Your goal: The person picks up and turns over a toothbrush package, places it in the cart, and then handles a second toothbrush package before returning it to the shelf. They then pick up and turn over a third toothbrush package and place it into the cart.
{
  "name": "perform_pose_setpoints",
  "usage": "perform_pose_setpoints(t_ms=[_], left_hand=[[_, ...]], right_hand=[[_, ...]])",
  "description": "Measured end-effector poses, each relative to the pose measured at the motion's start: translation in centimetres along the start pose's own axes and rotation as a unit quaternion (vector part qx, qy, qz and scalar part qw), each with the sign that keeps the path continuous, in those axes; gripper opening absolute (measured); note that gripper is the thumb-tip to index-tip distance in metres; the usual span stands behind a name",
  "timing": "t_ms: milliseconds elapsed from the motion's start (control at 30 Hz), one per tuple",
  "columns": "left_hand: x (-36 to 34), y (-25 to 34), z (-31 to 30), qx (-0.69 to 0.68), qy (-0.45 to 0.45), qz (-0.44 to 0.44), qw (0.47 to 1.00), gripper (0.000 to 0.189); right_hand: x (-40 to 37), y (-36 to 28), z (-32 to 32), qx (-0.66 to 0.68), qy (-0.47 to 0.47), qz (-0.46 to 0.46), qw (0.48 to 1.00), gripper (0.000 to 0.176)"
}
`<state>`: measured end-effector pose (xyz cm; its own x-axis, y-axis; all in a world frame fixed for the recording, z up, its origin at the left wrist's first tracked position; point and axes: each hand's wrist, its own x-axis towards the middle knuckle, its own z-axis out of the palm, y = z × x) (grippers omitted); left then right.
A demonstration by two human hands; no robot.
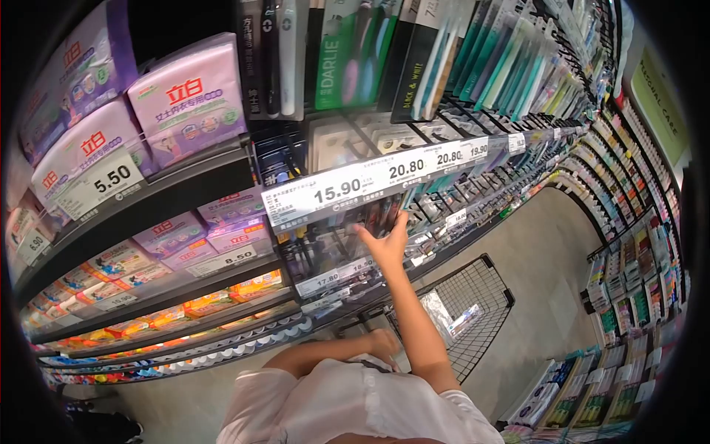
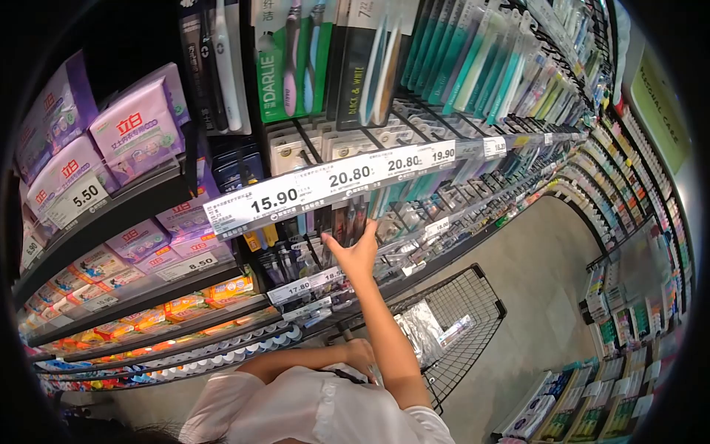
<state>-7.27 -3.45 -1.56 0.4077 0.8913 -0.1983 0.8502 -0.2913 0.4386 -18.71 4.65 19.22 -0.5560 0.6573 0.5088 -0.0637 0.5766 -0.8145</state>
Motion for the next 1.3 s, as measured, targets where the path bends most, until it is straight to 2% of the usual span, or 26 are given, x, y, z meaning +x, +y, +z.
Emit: perform_pose_setpoints(t_ms=[100,233,267,333,433,500,767,967,1167,1300], left_hand=[[0.3,-0.3,0.9,-0.015,0.019,0.014,1.000,0.079],[0.3,-0.4,1.2,-0.023,0.041,0.037,0.998,0.079],[0.0,-0.2,0.6,-0.021,0.029,0.026,0.999,0.074],[-0.9,0.8,-1.6,-0.019,0.010,0.004,1.000,0.063],[-1.4,1.4,-3.0,-0.001,0.001,0.011,1.000,0.064],[-0.9,0.9,-1.8,-0.002,0.038,0.011,0.999,0.065],[-1.0,1.6,-2.0,0.004,0.036,0.004,0.999,0.061],[-0.8,2.4,-1.9,0.000,0.006,-0.012,1.000,0.059],[-0.7,2.5,-0.9,-0.011,0.065,-0.001,0.998,0.060],[-1.0,3.1,-2.0,0.001,0.029,-0.023,0.999,0.060]], right_hand=[[-0.5,0.1,-0.9,0.039,-0.045,0.002,0.998,0.069],[-1.5,0.3,-1.6,0.268,-0.126,0.038,0.955,0.048],[-1.7,0.2,-2.0,0.312,-0.144,0.055,0.938,0.039],[-2.0,0.1,-2.7,0.336,-0.150,0.099,0.925,0.039],[-2.6,0.9,-3.8,0.389,-0.176,0.154,0.891,0.042],[-2.9,1.0,-4.2,0.417,-0.175,0.171,0.875,0.042],[-4.0,0.5,-5.5,0.452,-0.175,0.182,0.856,0.040],[-3.9,-0.5,-6.3,0.432,-0.173,0.184,0.866,0.039],[-3.9,-0.1,-6.0,0.408,-0.182,0.213,0.869,0.036],[-3.8,-0.1,-6.0,0.414,-0.193,0.218,0.863,0.039]])
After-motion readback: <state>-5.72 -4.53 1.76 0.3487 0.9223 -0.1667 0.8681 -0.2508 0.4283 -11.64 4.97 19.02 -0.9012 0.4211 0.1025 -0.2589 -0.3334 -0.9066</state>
